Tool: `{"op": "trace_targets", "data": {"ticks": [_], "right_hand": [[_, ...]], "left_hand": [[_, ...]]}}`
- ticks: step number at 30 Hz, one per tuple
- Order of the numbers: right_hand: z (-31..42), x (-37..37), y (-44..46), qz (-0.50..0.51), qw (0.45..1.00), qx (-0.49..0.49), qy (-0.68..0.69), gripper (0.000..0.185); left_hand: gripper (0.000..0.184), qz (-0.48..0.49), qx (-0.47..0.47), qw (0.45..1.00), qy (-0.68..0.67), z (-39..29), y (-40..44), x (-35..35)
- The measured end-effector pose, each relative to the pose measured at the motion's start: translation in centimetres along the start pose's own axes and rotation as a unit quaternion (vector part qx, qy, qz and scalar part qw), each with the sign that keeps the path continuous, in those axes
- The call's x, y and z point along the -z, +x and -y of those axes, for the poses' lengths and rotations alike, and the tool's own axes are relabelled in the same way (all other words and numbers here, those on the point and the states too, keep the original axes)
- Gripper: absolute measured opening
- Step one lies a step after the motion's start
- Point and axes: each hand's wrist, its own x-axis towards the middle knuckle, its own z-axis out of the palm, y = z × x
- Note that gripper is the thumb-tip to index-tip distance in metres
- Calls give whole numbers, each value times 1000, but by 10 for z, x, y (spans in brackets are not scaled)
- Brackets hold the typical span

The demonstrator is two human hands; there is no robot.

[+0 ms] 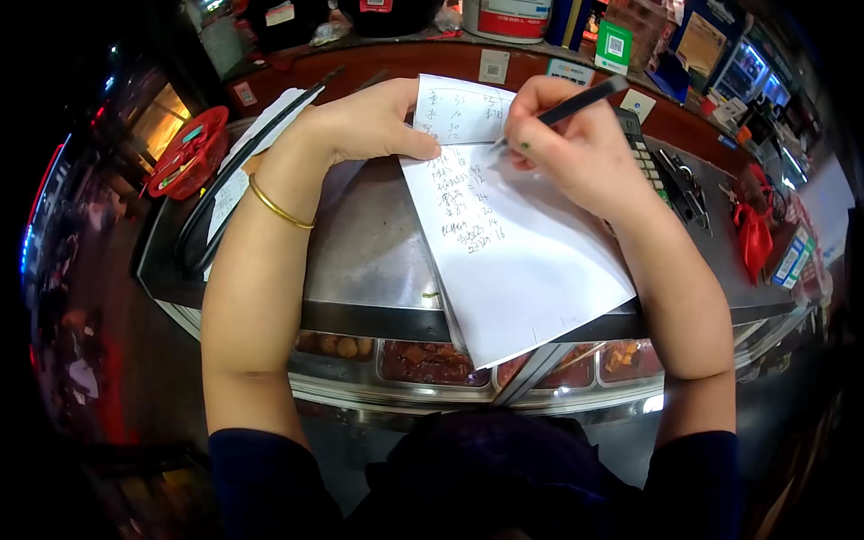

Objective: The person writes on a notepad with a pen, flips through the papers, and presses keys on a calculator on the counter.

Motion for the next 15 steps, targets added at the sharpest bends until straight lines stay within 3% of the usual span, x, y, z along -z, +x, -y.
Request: {"op": "trace_targets", "data": {"ticks": [3,5,7,8,9,11,13,15], "right_hand": [[21,14,-1,-44,996,74,40,12],[36,20,-6,-71,994,50,65,17],[41,28,-13,-8,999,33,23,18],[43,29,-19,23,995,30,-97,19],[48,30,-26,57,990,-2,-128,18],[31,30,-35,72,982,88,-148,16],[12,26,-39,82,992,64,-69,17],[14,31,-37,136,969,141,-152,25]], "left_hand": [[60,6,-1,1000,-23,2,1,-1],[60,10,-11,999,-35,4,2,0],[61,-4,15,1000,-10,2,1,1],[62,-9,15,1000,-4,3,2,1],[62,-16,16,1000,-1,6,2,0],[61,-20,27,999,-22,-1,-2,-2],[61,-24,38,999,-29,-6,-4,-3],[60,-24,48,998,-21,-7,-5,-2]]}}
